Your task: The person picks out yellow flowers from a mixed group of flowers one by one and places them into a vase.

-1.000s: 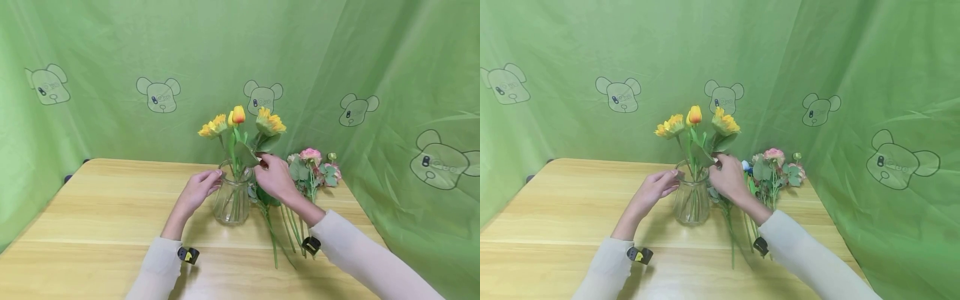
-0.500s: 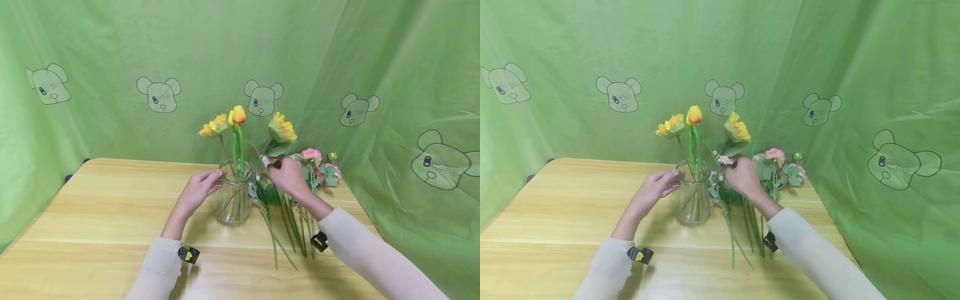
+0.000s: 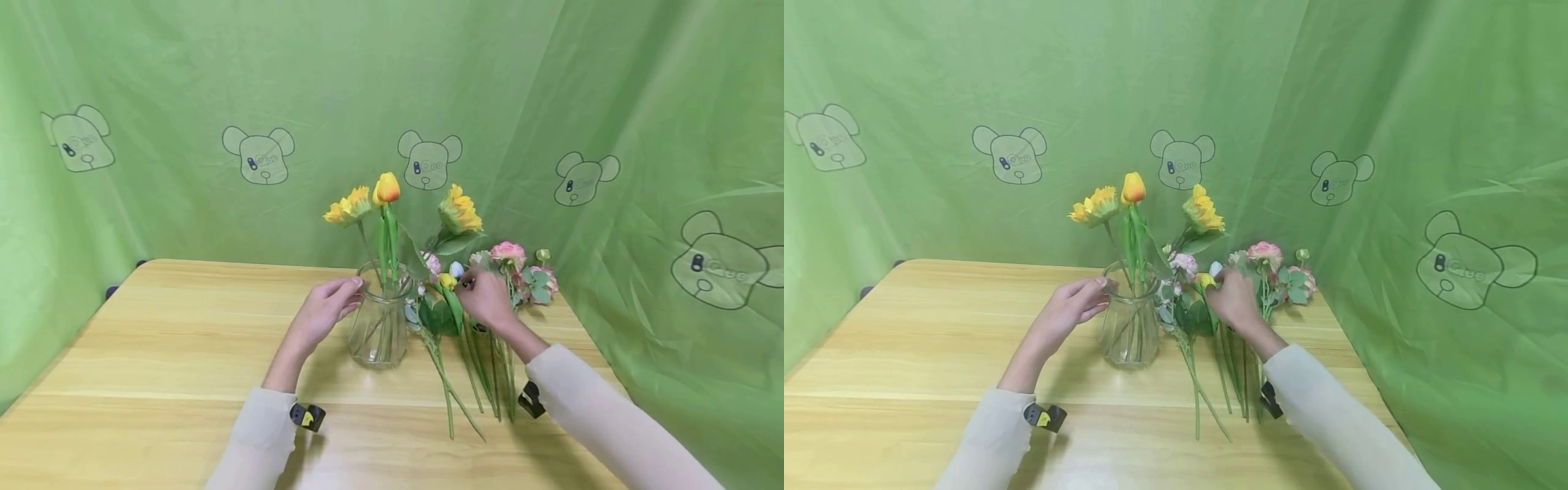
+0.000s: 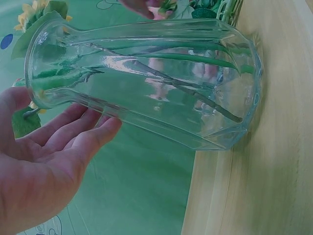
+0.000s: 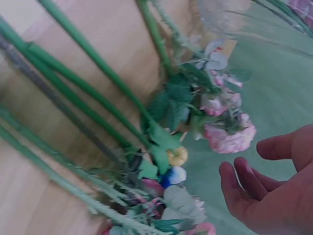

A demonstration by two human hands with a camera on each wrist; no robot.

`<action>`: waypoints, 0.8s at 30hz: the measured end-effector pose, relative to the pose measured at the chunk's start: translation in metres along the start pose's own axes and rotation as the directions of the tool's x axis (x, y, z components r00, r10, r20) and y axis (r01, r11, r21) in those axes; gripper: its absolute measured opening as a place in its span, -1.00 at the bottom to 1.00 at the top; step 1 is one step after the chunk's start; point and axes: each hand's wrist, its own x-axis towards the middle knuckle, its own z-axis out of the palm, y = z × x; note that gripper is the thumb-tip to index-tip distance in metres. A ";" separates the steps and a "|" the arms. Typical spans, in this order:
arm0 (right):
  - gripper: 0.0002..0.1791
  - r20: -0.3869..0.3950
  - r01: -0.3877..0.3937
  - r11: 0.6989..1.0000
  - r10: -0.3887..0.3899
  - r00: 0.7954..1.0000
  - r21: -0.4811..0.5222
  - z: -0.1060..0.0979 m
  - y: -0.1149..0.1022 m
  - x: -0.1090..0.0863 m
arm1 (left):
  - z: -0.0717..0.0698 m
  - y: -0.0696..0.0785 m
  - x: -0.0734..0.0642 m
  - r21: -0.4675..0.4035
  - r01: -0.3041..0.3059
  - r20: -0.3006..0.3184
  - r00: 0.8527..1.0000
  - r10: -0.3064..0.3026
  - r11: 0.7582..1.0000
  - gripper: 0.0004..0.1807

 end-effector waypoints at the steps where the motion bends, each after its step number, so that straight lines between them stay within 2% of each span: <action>1: -0.63 0.008 -0.002 1.000 0.002 1.000 -0.008 0.001 0.003 0.000 | 0.000 0.000 0.000 0.000 0.000 0.000 1.000 0.000 1.000 -0.41; 11: -0.70 0.105 -0.074 0.993 0.084 0.991 -0.097 0.017 0.024 -0.008 | 0.000 0.000 0.001 -0.005 0.003 0.003 1.000 -0.003 1.000 -0.42; 17: -0.78 0.142 -0.051 0.987 0.072 0.987 -0.150 0.026 0.031 -0.014 | 0.000 0.000 0.000 -0.005 0.000 0.002 1.000 0.000 1.000 -0.44; 21: -0.58 0.182 -0.065 0.985 0.094 0.979 -0.158 0.033 0.034 -0.015 | 0.000 0.000 -0.001 -0.005 -0.002 0.001 1.000 0.002 1.000 -0.44; 24: -0.50 0.196 -0.079 0.984 0.110 0.974 -0.158 0.038 0.037 -0.016 | 0.000 0.001 -0.001 -0.005 -0.001 0.003 1.000 0.001 1.000 -0.43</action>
